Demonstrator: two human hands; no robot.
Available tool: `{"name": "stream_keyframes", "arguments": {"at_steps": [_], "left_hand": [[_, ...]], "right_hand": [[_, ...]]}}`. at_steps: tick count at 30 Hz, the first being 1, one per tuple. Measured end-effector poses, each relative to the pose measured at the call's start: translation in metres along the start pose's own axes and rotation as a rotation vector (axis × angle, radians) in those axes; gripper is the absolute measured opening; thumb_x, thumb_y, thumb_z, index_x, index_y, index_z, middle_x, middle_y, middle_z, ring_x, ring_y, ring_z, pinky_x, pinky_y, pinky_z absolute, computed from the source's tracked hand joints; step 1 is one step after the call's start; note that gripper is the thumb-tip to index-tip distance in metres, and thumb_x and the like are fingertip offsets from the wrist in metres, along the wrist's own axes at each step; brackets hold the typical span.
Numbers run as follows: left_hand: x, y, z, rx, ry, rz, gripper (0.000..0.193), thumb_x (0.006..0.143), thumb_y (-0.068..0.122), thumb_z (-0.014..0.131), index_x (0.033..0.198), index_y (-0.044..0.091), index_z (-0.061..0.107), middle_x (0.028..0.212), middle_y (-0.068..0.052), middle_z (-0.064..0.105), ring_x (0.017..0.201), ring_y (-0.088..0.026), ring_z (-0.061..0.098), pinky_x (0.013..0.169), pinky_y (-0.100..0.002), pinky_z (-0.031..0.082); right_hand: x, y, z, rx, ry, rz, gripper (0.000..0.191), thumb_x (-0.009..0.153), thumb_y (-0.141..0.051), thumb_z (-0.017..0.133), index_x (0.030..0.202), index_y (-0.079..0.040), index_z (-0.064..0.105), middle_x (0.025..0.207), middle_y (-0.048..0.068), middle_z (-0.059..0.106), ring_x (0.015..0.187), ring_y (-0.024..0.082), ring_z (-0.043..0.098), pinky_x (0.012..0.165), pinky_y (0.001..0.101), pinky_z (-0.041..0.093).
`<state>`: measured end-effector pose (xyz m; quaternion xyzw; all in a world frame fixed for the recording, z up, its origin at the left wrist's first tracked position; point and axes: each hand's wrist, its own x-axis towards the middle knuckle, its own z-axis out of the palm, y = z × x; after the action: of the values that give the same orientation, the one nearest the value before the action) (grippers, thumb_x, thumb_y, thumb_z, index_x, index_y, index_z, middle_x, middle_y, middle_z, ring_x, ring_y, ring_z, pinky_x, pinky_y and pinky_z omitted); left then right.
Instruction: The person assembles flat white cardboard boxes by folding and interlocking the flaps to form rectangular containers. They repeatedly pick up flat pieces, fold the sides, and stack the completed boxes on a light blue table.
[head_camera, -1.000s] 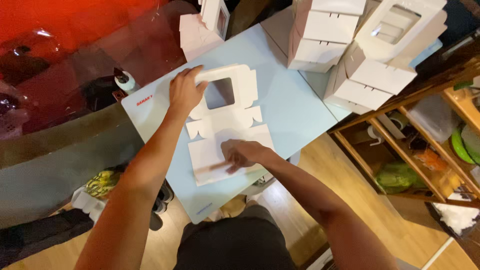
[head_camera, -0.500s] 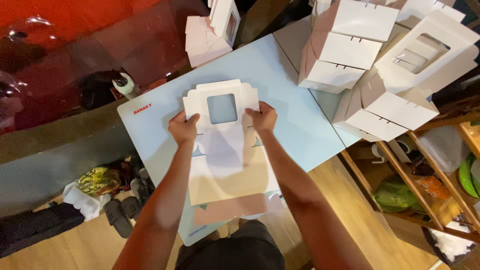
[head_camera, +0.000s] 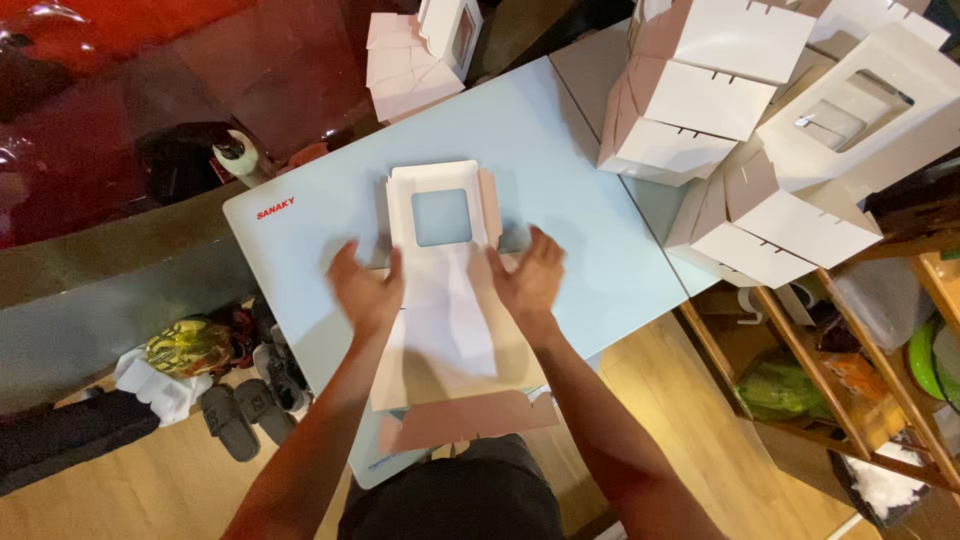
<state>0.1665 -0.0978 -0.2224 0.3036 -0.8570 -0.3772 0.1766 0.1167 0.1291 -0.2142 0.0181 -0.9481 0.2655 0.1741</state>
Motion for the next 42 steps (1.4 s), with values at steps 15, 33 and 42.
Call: {"name": "stream_keyframes", "arguments": {"at_steps": [15, 33, 42], "left_hand": [[-0.058, 0.0, 0.012, -0.175, -0.056, 0.279, 0.047, 0.092, 0.007, 0.059, 0.138, -0.002, 0.056, 0.142, -0.026, 0.056, 0.137, -0.044, 0.05, 0.115, -0.042, 0.04], [-0.111, -0.04, -0.086, -0.111, -0.398, -0.416, 0.078, 0.071, 0.017, 0.085, 0.132, -0.009, 0.044, 0.104, -0.022, 0.073, 0.101, -0.031, 0.071, 0.096, -0.039, 0.056], [-0.121, -0.018, -0.065, -0.18, -0.156, 0.127, 0.049, 0.08, 0.0, 0.065, 0.129, 0.002, 0.069, 0.114, -0.023, 0.073, 0.105, -0.041, 0.07, 0.092, -0.046, 0.055]], "right_hand": [[-0.069, -0.007, 0.038, 0.281, -0.095, -0.139, 0.056, 0.099, -0.022, 0.066, 0.145, 0.008, 0.051, 0.142, 0.026, 0.056, 0.127, 0.044, 0.054, 0.114, 0.0532, 0.041], [-0.114, 0.008, -0.082, 0.024, -0.482, 0.681, 0.06, 0.07, -0.033, 0.086, 0.117, 0.0, 0.069, 0.114, 0.019, 0.072, 0.107, 0.037, 0.066, 0.095, 0.0514, 0.048], [-0.132, 0.001, -0.05, 0.084, -0.285, 0.321, 0.053, 0.088, -0.01, 0.065, 0.139, -0.002, 0.056, 0.123, 0.026, 0.069, 0.108, 0.044, 0.069, 0.093, 0.048, 0.055]]}}
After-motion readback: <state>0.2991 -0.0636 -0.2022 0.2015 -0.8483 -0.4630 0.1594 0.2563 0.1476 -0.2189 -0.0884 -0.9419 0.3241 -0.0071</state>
